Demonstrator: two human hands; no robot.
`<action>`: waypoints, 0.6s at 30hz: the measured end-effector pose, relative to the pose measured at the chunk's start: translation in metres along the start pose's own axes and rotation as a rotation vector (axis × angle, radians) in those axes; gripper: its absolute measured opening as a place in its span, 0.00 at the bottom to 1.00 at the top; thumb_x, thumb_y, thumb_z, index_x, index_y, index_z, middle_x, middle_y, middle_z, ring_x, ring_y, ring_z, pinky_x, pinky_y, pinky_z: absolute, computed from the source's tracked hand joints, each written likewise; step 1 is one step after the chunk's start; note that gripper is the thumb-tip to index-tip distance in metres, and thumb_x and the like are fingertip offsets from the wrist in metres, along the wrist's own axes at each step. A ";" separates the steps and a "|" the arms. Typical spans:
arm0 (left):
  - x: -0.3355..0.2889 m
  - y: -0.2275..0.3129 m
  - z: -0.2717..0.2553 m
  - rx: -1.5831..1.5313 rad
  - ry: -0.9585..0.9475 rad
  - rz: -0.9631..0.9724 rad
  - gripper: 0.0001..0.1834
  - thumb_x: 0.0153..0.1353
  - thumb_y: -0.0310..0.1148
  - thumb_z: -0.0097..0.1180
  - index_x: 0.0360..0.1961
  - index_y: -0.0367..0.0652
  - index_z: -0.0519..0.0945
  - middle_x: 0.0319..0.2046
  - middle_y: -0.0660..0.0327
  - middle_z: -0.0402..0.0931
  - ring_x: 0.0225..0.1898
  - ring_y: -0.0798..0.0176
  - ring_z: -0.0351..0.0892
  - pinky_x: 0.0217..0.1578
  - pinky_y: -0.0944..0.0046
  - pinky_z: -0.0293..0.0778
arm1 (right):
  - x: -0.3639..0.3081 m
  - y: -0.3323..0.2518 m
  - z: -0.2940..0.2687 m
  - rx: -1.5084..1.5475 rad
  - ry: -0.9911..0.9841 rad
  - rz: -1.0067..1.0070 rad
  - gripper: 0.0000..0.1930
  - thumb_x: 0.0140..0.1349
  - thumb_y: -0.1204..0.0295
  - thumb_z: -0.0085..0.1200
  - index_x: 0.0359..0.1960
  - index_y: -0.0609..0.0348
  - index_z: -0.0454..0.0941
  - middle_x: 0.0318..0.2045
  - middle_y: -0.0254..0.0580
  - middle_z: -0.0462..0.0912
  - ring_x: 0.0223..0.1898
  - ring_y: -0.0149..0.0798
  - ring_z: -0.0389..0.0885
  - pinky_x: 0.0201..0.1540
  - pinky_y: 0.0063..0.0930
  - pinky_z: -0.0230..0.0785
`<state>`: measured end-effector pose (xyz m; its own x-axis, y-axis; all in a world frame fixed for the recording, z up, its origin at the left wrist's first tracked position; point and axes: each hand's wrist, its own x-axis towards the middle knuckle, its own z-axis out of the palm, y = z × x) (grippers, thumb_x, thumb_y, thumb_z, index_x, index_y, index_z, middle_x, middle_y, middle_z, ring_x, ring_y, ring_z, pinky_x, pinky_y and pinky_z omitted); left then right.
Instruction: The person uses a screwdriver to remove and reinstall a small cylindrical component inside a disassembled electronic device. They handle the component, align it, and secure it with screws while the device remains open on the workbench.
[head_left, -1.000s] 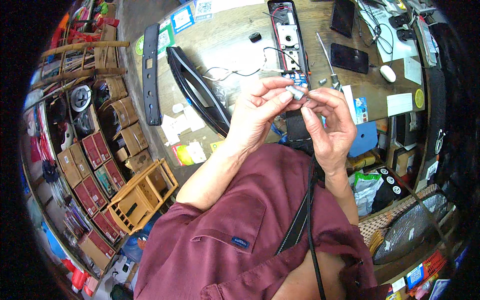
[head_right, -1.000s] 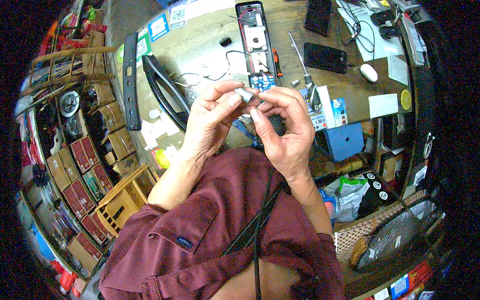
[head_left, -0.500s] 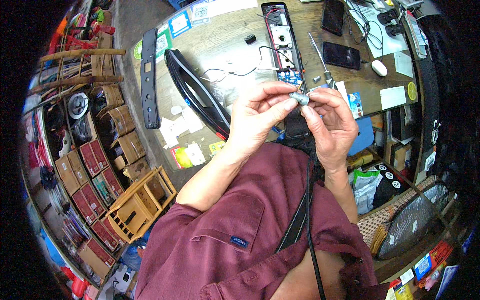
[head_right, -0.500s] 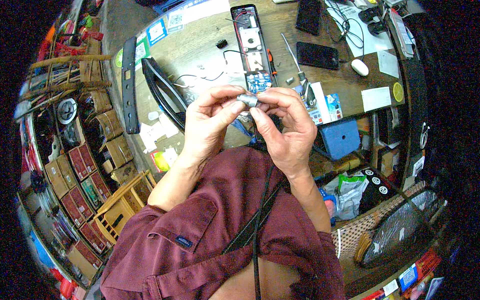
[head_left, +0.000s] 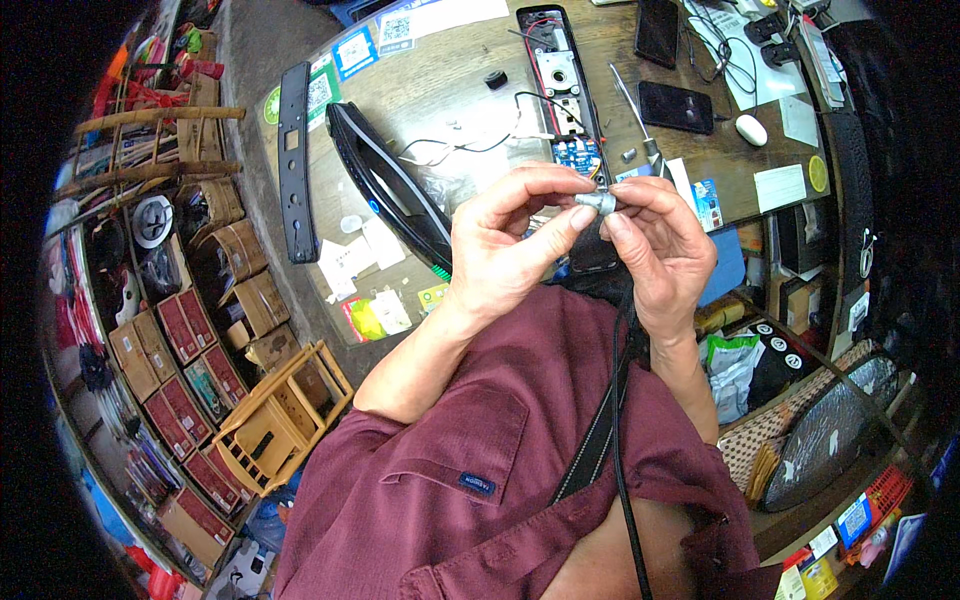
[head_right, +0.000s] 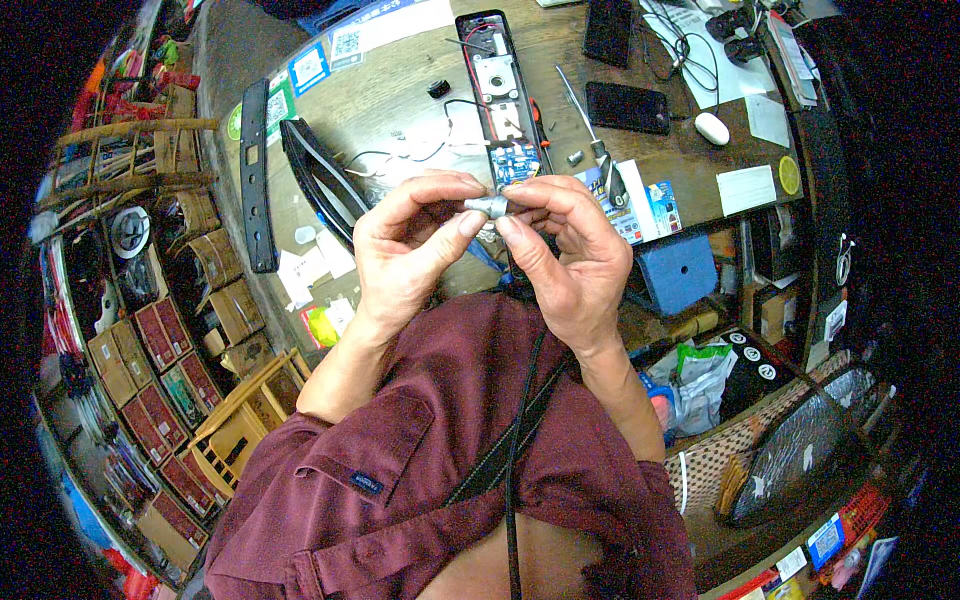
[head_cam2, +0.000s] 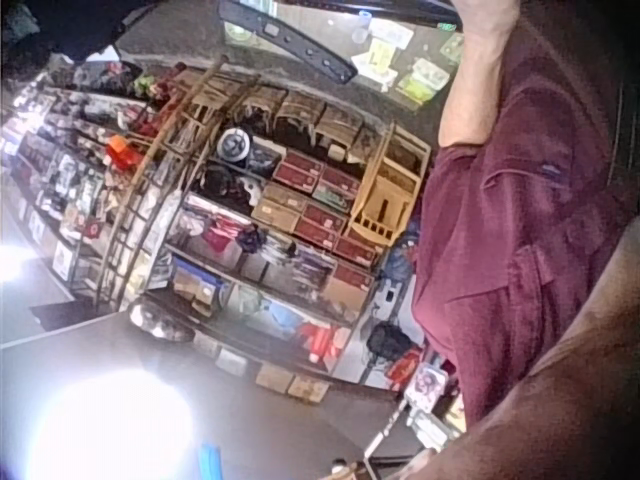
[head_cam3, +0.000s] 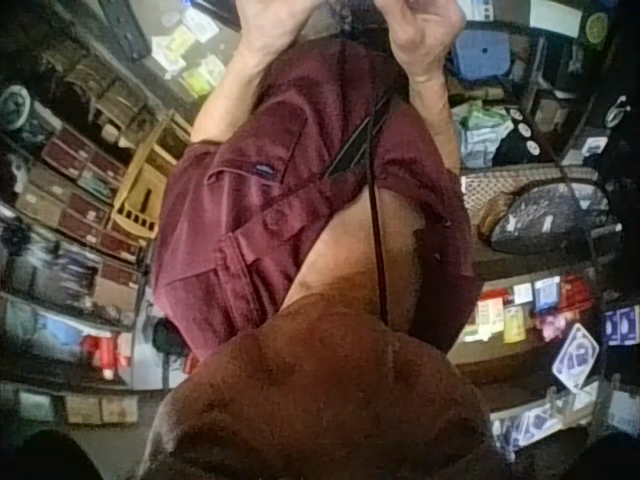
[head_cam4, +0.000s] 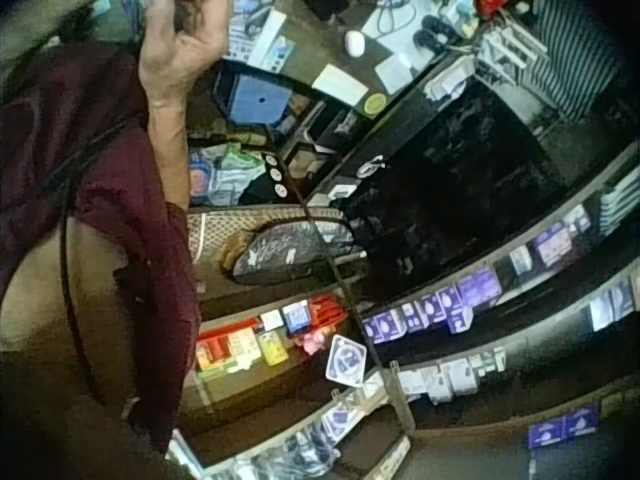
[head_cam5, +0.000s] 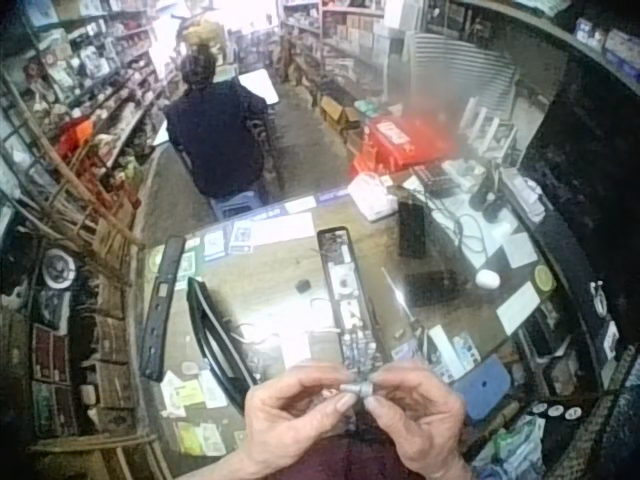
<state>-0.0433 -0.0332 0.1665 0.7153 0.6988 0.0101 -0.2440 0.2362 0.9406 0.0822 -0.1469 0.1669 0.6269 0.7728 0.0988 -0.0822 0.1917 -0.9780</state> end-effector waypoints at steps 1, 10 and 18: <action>0.000 0.000 -0.001 0.010 -0.011 0.026 0.15 0.61 0.22 0.67 0.49 0.35 0.83 0.48 0.58 0.80 0.48 0.67 0.80 0.51 0.67 0.76 | 0.000 0.000 0.000 -0.003 -0.002 -0.003 0.12 0.63 0.82 0.62 0.48 0.69 0.80 0.49 0.44 0.79 0.44 0.29 0.81 0.48 0.21 0.76; 0.003 -0.002 -0.006 0.219 -0.041 0.205 0.11 0.57 0.20 0.67 0.42 0.36 0.85 0.39 0.57 0.84 0.45 0.62 0.82 0.49 0.64 0.75 | -0.001 -0.003 0.001 -0.057 -0.027 -0.026 0.12 0.62 0.82 0.62 0.48 0.68 0.81 0.48 0.44 0.79 0.42 0.28 0.80 0.46 0.19 0.75; -0.005 0.003 -0.008 0.134 -0.045 0.039 0.12 0.60 0.18 0.65 0.45 0.34 0.82 0.45 0.54 0.82 0.49 0.63 0.82 0.53 0.62 0.77 | 0.001 -0.004 0.003 -0.111 -0.065 -0.082 0.14 0.60 0.82 0.64 0.48 0.67 0.81 0.47 0.43 0.79 0.40 0.27 0.78 0.43 0.18 0.73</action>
<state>-0.0531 -0.0305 0.1670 0.7362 0.6741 0.0600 -0.1848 0.1149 0.9760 0.0811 -0.1451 0.1716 0.5760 0.7956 0.1876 0.0561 0.1905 -0.9801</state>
